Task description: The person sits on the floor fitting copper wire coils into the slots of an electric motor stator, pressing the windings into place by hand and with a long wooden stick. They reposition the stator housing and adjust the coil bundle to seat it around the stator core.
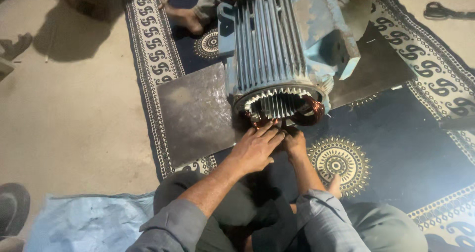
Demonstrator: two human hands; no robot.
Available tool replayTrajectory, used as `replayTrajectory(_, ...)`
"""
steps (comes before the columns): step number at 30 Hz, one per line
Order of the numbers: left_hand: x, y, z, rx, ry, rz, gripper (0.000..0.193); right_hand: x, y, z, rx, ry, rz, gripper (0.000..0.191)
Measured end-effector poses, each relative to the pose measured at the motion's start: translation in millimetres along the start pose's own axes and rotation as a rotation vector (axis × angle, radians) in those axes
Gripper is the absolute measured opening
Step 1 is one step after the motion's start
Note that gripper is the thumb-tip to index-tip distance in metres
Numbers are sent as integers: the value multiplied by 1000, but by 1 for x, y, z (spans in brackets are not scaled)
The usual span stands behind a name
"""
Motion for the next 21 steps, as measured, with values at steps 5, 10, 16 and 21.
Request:
replayTrajectory(5,15,15,11,75,-7,88,68,-2,7,4,-152,-150,-48,32)
replayTrajectory(10,18,31,36,122,-43,260,41,-16,7,19,-336,-122,-25,44)
replayTrajectory(16,7,34,49,44,90,26,50,-31,-6,31,-500,-230,-26,50)
replayTrajectory(21,7,29,35,22,84,-117,44,-33,-21,22,-556,-265,-33,46)
Point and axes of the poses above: each hand's wrist, its own x-axis towards the middle knuckle, its own y-axis out of the palm, z = x × y, the point moved 3 cm from there along x, towards the middle knuckle, and after that the axes turned 4 degrees about x, right-handed, at the moved point
